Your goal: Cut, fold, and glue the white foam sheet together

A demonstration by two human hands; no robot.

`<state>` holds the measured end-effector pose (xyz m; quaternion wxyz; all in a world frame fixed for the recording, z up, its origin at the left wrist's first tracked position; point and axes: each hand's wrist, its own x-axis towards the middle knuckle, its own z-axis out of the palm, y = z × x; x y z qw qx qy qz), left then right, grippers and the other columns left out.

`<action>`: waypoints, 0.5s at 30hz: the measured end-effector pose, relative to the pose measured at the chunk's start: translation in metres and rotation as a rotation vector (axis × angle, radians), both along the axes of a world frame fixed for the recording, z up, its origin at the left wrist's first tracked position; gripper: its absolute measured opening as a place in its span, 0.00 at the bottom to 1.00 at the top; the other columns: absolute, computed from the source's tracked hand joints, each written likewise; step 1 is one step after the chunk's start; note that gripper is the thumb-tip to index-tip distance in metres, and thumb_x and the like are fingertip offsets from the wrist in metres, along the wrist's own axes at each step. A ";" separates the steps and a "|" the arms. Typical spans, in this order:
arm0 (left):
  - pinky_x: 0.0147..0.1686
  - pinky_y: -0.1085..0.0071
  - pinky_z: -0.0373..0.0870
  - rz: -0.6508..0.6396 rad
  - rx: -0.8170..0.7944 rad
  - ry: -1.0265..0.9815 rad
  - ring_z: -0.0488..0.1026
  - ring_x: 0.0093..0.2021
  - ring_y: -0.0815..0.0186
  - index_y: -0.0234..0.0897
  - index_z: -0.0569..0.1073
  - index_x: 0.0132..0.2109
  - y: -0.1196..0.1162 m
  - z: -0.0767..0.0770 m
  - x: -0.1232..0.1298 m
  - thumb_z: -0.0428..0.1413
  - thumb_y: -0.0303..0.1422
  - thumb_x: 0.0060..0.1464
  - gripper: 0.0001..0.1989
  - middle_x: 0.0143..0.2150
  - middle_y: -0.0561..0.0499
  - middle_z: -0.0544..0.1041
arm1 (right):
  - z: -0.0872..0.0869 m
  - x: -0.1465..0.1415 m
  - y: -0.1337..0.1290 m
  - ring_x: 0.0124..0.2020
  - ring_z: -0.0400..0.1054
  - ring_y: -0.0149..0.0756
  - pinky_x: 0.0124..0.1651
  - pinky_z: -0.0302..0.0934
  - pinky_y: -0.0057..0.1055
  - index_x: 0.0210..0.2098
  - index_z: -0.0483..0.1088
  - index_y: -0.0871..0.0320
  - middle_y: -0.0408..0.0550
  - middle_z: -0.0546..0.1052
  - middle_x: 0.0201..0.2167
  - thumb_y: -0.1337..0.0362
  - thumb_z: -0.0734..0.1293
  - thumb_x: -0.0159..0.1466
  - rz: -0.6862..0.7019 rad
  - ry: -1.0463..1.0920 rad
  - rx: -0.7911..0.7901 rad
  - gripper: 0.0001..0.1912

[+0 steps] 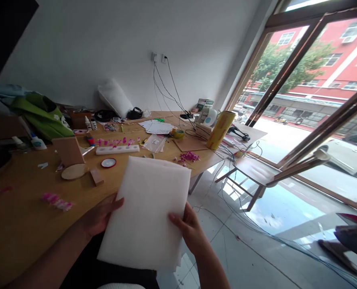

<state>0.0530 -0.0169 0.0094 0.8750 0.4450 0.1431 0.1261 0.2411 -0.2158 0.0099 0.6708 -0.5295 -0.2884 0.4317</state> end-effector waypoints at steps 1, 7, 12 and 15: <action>0.52 0.53 0.69 0.003 -0.012 0.020 0.72 0.55 0.47 0.40 0.69 0.58 -0.002 -0.002 0.001 0.64 0.36 0.49 0.28 0.56 0.40 0.75 | -0.001 -0.001 0.000 0.43 0.72 0.45 0.43 0.70 0.42 0.52 0.68 0.51 0.49 0.77 0.44 0.59 0.73 0.57 -0.002 -0.021 0.004 0.24; 0.50 0.54 0.71 0.072 -0.013 0.081 0.75 0.50 0.48 0.37 0.73 0.53 -0.004 -0.007 -0.001 0.65 0.32 0.49 0.24 0.52 0.41 0.78 | -0.006 -0.008 0.004 0.45 0.72 0.44 0.45 0.69 0.43 0.65 0.51 0.46 0.49 0.76 0.47 0.56 0.72 0.58 -0.154 -0.180 0.019 0.40; 0.49 0.55 0.72 0.131 -0.042 0.115 0.76 0.48 0.49 0.35 0.73 0.52 -0.003 -0.007 0.002 0.66 0.29 0.46 0.25 0.49 0.40 0.79 | -0.010 -0.008 0.011 0.43 0.72 0.43 0.43 0.70 0.42 0.67 0.47 0.45 0.48 0.77 0.46 0.54 0.71 0.59 -0.244 -0.236 0.040 0.42; 0.48 0.55 0.74 0.247 -0.092 0.166 0.78 0.43 0.51 0.34 0.74 0.50 -0.002 -0.001 0.007 0.67 0.25 0.42 0.25 0.44 0.41 0.81 | -0.003 0.001 0.017 0.37 0.73 0.40 0.39 0.70 0.38 0.67 0.50 0.48 0.46 0.78 0.39 0.52 0.72 0.57 -0.249 -0.258 0.009 0.44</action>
